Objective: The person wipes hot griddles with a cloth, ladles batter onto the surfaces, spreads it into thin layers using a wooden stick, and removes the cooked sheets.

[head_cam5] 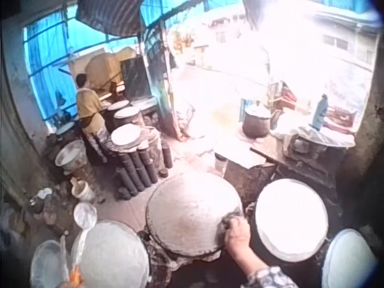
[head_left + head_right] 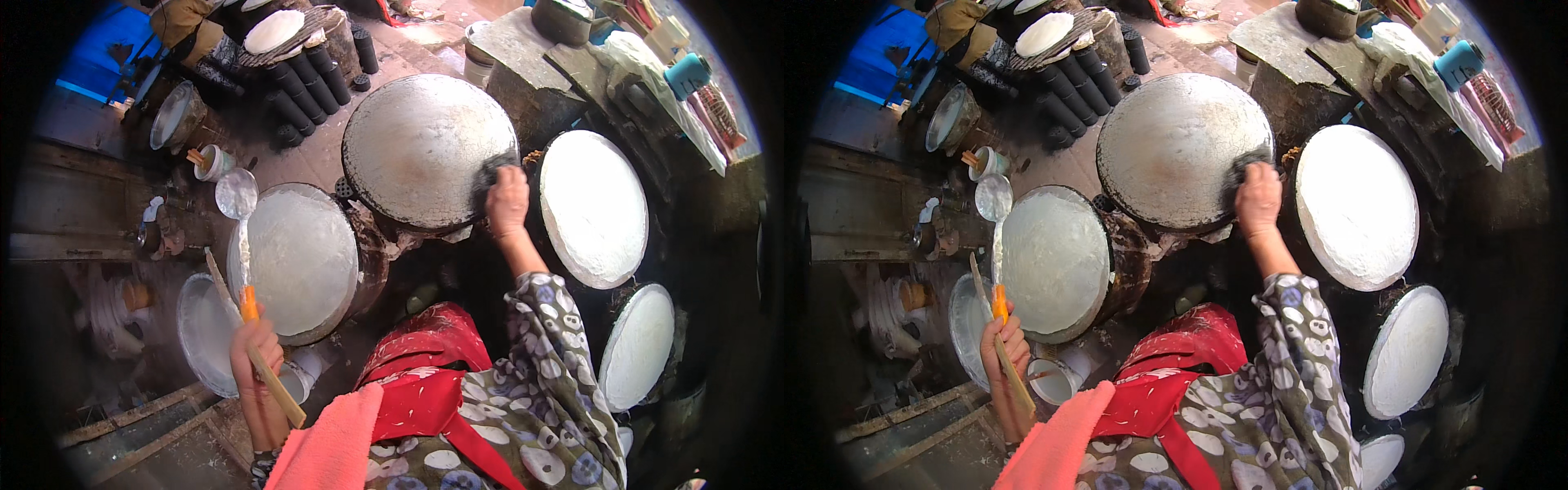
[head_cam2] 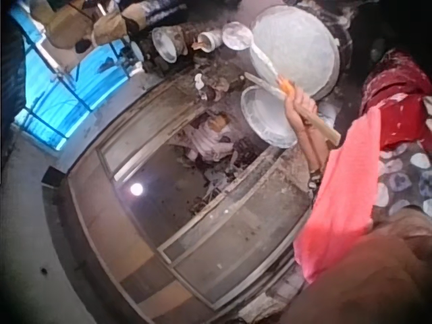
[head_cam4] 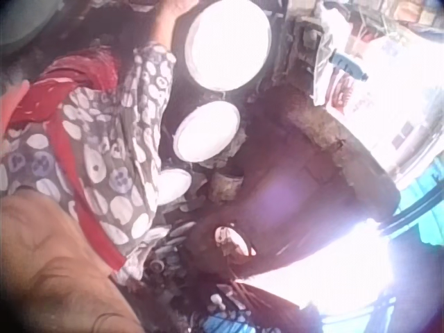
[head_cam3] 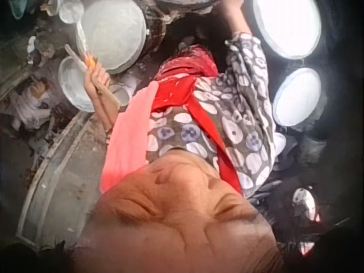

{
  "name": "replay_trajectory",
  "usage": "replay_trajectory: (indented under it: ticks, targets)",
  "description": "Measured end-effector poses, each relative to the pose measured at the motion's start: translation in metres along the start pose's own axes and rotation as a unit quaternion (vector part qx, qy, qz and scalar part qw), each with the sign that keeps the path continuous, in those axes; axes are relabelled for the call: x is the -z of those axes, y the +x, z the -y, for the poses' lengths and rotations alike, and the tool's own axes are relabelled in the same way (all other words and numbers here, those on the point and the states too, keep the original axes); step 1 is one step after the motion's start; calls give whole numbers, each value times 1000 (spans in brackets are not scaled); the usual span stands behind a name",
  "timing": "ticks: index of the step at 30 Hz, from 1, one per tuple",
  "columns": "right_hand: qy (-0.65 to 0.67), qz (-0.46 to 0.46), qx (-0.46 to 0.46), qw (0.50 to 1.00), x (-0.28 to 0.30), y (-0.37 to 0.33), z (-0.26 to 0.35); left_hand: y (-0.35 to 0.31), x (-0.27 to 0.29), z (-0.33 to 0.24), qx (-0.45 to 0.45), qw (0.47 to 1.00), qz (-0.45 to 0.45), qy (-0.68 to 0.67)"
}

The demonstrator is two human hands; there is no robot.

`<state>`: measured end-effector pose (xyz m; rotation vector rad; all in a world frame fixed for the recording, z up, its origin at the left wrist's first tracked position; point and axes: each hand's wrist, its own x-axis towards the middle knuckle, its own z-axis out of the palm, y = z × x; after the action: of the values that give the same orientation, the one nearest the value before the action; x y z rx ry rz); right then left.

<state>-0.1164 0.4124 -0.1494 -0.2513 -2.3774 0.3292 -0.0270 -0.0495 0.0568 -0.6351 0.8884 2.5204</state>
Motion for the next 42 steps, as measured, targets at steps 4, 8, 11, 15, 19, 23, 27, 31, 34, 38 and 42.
replay_trajectory:
  ticks: [4,8,11,15,19,23,27,31,34,38,42]
  targets:
    - [68,137,89,984,-15,-25,100,4,-3,1,12,1000,1,12]
    - [48,127,68,988,-8,-17,66,-1,6,-4,15,1000,12,-7]
    - [27,32,-14,999,21,-10,17,-3,10,1,-15,999,-15,34]
    - [102,92,107,985,8,-42,94,-2,13,1,-14,999,-24,27]
    - [106,72,119,984,2,-38,85,-2,20,-7,6,1000,11,-6]
    - [16,37,-24,999,23,-24,21,-5,22,-2,1,999,52,-9]
    - [115,112,122,979,13,-60,95,6,19,0,22,999,33,-9]
    - [83,96,44,991,21,-30,73,-7,14,-6,13,999,48,-7]
    - [20,34,-91,995,25,-14,8,7,2,4,-2,999,-7,32]
    - [105,110,38,988,29,-44,63,14,-4,4,10,998,-11,57]
    - [88,65,-50,993,26,-16,36,22,-16,7,-4,997,-32,69]
